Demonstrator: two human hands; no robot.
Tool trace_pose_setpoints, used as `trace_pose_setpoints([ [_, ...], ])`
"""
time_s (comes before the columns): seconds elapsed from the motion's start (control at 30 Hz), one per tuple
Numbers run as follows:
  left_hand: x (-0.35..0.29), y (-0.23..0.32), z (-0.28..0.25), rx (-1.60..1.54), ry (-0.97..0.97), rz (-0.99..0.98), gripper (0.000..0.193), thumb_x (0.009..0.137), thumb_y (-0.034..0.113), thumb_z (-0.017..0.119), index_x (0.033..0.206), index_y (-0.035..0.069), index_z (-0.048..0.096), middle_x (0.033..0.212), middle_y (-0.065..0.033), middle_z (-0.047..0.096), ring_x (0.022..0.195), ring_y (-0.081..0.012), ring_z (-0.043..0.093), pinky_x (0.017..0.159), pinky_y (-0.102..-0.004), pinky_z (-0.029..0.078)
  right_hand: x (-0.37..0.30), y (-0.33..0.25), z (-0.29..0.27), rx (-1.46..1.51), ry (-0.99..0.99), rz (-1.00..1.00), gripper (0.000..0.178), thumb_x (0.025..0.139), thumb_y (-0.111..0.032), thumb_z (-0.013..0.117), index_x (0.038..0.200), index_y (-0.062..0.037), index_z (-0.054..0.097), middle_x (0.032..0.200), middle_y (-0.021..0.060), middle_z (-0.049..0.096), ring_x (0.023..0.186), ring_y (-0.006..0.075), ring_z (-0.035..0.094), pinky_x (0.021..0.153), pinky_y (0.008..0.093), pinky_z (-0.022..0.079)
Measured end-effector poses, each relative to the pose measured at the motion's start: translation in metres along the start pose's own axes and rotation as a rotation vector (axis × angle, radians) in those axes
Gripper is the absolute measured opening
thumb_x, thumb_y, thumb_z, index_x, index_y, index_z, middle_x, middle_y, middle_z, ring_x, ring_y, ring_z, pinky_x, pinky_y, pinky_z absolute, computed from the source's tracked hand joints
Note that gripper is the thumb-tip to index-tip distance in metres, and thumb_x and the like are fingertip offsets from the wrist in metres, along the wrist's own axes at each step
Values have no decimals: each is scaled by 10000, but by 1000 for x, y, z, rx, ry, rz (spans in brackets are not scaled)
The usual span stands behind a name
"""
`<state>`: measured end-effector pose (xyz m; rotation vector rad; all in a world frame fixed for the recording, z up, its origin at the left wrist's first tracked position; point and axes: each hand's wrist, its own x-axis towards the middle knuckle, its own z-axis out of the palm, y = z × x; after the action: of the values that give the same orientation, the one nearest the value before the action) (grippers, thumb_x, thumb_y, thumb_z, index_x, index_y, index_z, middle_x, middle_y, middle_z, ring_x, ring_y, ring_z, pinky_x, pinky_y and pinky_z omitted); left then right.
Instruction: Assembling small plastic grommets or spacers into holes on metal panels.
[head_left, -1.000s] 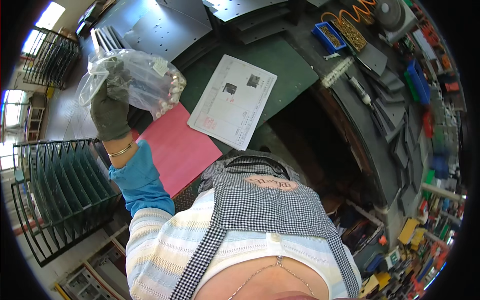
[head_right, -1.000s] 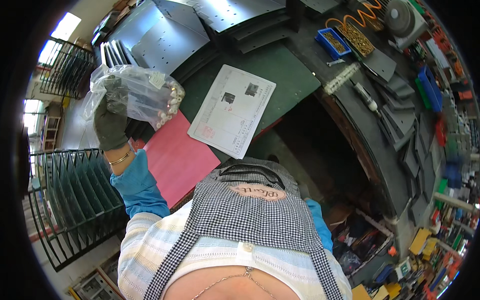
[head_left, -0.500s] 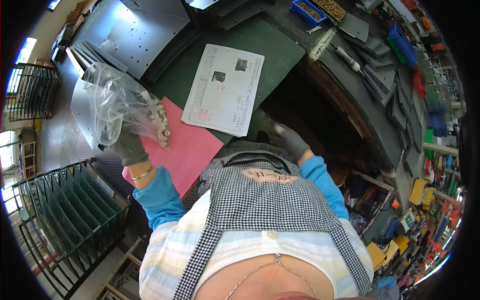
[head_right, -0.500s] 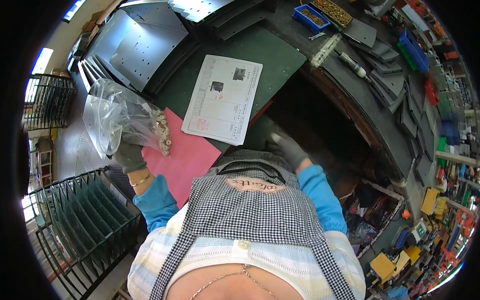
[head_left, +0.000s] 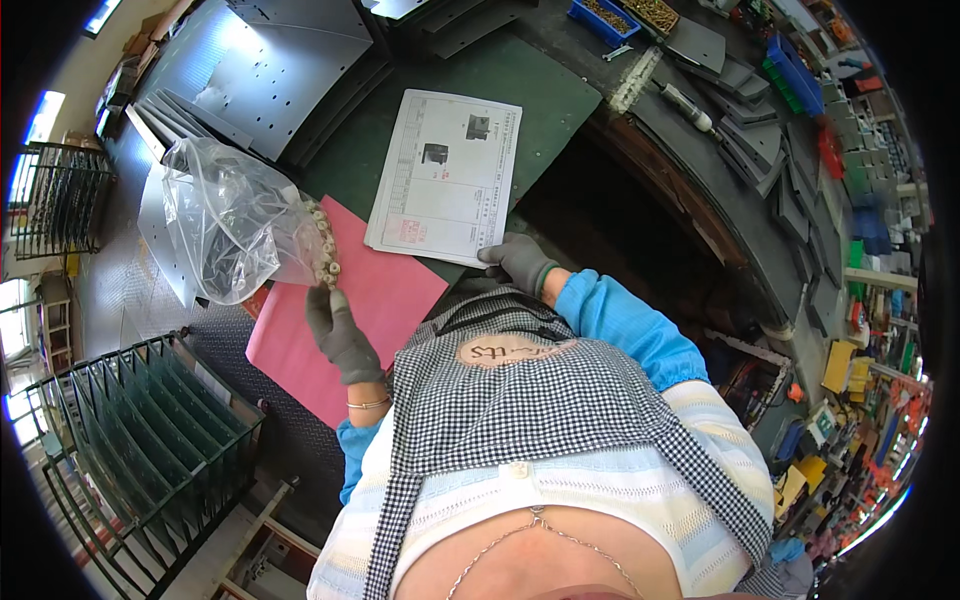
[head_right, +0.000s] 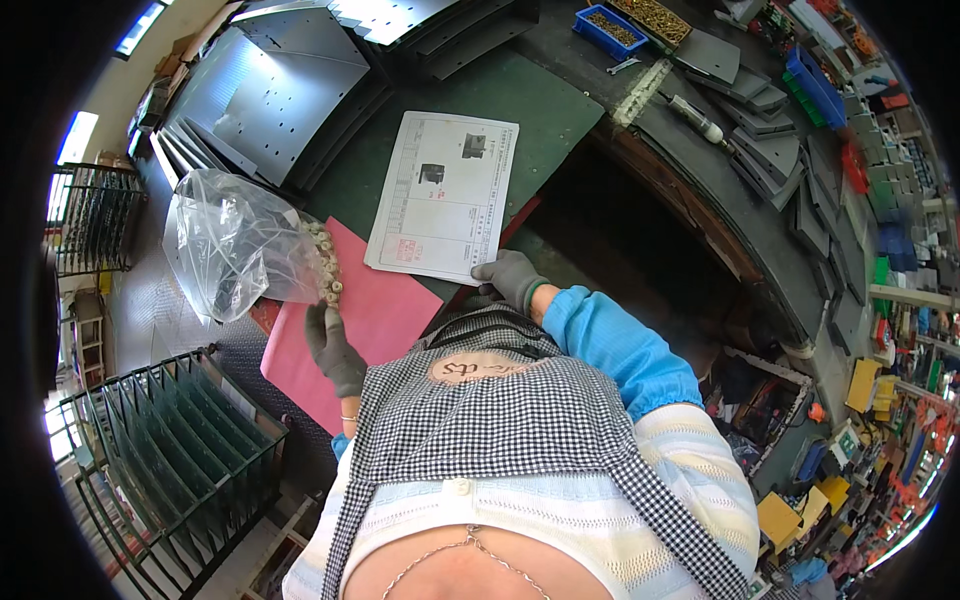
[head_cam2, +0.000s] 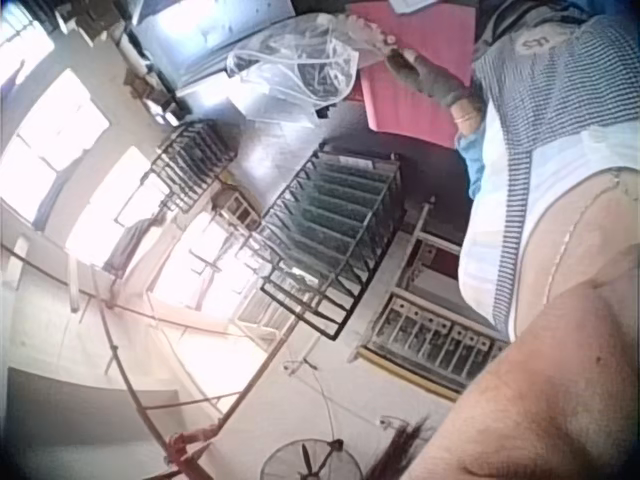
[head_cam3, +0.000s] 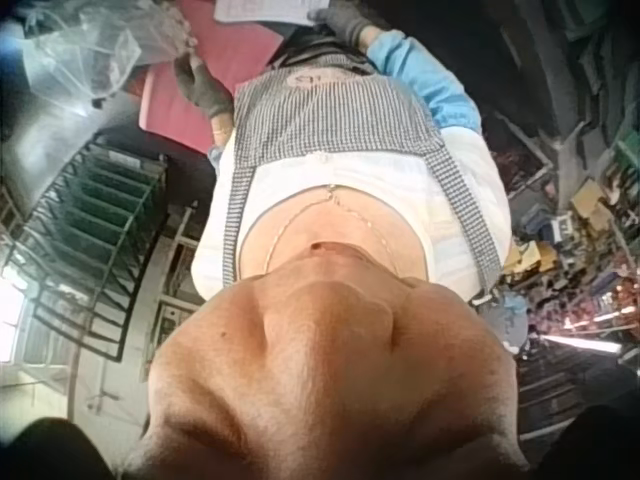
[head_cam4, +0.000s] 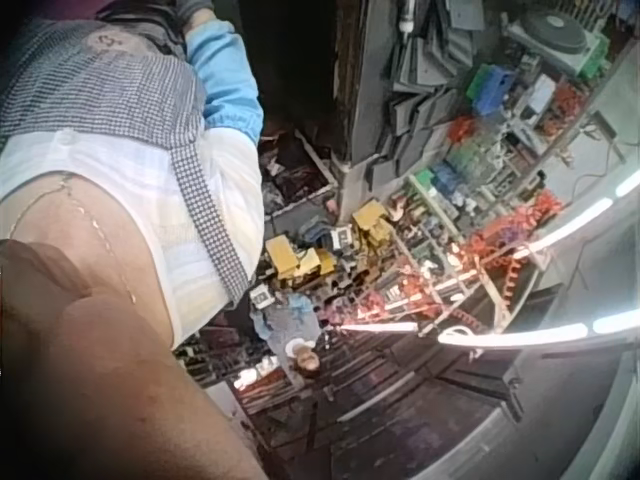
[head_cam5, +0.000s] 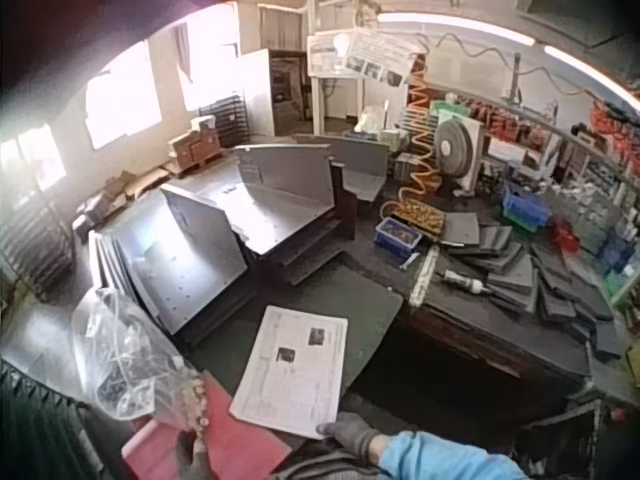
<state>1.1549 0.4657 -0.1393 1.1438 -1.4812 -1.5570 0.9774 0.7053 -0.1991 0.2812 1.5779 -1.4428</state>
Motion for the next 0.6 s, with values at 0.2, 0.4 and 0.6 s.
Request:
trace_pose_setpoints([
  [0.2,3,11,45,27,-275,55,428,993,107,643,1392,-18,557,1357,-123,633,1256,-210,585,1078,-336,449,17,3,-80,188,-9,-301,367,838,-64,703,1182,61,679,1101,122,731,1020,240,671,963,339,510],
  [0.4,48,1,129,193,-504,-43,571,947,208,709,1427,-33,515,1390,-149,616,1281,-233,585,1081,-343,454,29,-51,-217,-68,357,-535,379,863,-100,701,1221,22,672,1079,98,728,974,202,670,908,318,519],
  [0.6,95,-5,236,789,-522,204,935,810,437,803,1540,28,388,1511,-240,500,1392,-363,504,1145,-422,412,27,-42,-207,671,165,-326,508,961,-262,647,1433,-111,535,1306,61,655,1167,269,623,1020,469,469],
])
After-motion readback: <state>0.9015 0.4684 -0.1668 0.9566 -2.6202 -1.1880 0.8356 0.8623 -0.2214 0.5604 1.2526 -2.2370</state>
